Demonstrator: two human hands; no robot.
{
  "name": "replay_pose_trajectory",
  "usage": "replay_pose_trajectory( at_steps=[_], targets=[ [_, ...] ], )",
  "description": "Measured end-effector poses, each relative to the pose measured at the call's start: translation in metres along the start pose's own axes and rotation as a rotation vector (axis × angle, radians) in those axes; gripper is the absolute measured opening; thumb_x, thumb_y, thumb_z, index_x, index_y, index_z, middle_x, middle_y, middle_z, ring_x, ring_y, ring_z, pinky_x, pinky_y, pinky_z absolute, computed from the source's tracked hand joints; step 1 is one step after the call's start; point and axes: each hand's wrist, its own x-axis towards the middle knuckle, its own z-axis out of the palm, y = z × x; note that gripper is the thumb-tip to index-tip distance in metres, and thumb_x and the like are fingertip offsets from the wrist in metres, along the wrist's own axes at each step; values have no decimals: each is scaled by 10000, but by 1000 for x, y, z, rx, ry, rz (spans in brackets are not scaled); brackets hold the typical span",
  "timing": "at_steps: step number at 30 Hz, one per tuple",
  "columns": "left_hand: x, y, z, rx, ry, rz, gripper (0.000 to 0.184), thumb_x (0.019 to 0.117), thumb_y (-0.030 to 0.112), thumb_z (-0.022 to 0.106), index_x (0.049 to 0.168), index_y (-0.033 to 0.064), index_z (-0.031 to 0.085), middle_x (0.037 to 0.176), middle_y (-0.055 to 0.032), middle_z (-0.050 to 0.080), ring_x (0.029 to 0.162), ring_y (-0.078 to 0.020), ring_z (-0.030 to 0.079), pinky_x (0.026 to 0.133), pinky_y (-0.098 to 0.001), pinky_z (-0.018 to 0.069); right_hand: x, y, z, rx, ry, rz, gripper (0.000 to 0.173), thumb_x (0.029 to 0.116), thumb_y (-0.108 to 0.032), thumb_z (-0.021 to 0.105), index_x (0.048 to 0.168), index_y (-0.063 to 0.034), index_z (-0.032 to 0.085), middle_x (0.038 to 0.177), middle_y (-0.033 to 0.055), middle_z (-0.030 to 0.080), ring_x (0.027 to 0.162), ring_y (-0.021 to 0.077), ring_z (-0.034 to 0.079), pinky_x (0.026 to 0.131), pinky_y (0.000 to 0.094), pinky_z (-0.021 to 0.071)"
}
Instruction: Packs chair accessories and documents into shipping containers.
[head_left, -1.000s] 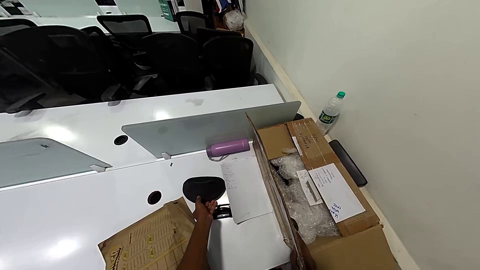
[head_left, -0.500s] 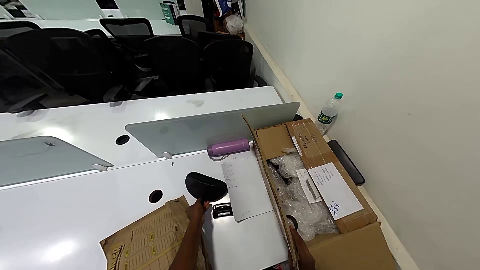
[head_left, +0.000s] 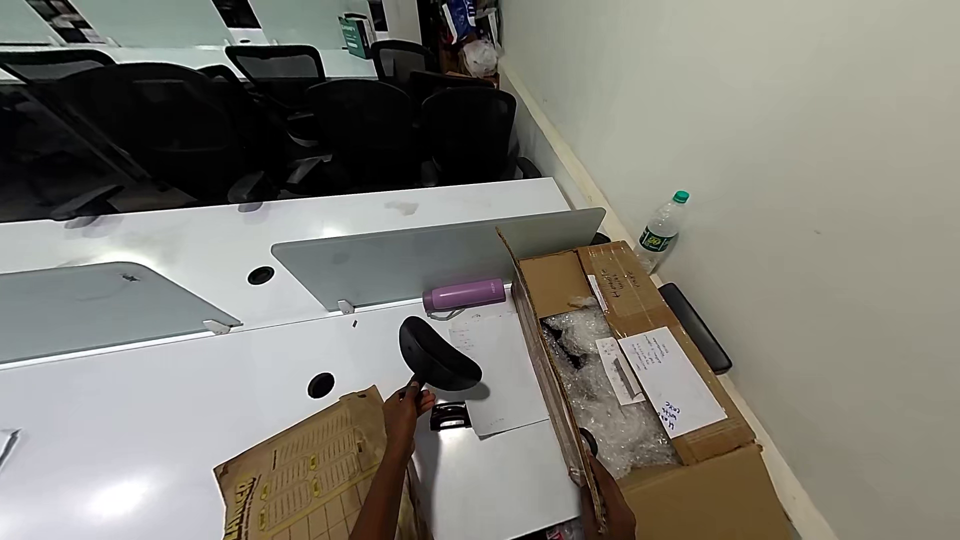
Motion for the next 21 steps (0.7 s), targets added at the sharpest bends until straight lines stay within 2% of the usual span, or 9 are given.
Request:
replay_pose_trajectory(
  at_steps=[5,7,12,16,18,20,21],
  targets=[
    [-42,-6,-2,176,-184,11,321,1107,178,454,1118,-110,594,809,-139,715,653,-177,716,651,-318,622,-3,4,0,-1,-3,40,439,842,22,649,1277,83,666,1269,226,692,1135,288,709,997,399,568],
    [-64,-15,-3,229,-271,-13,331,1107,191,454,1071,-98,612,794,-133,721,645,-182,720,644,-322,625,-4,2,-1,-10,-10,59,487,784,34,659,1270,64,678,1264,214,698,1124,303,712,982,446,572],
    [-113,-48,-7,317,-443,-182,310,1107,170,442,1062,-87,609,774,-129,720,640,-190,724,635,-331,627,-6,1,-1,-22,-19,71,525,753,114,610,1264,28,696,1285,191,695,1157,335,697,985,523,560],
    [-124,-89,-13,366,-519,-297,287,1101,167,461,1077,-83,600,784,-129,721,652,-192,730,649,-334,632,-5,1,-2,-38,-33,82,543,746,156,599,1262,22,701,1298,192,690,1159,356,696,975,553,562],
    [-121,-107,-17,402,-532,-342,263,1093,163,489,1079,-75,601,783,-125,723,648,-191,731,646,-332,633,-5,2,-2,-26,-37,86,514,772,106,642,1277,26,690,1299,191,689,1152,341,701,983,522,566],
    [-118,-117,-19,457,-545,-358,252,1087,166,504,1085,-67,602,790,-117,721,650,-181,727,652,-324,631,-6,5,-2,-4,-20,121,417,888,-39,712,1300,18,679,1277,180,704,1117,293,720,978,469,581],
    [-116,-121,-20,482,-553,-358,250,1087,167,505,1088,-63,602,791,-113,721,649,-176,726,653,-322,629,-6,3,-2,20,5,157,398,917,-92,713,1293,31,679,1244,184,718,1096,281,728,977,457,580]
  ],
)
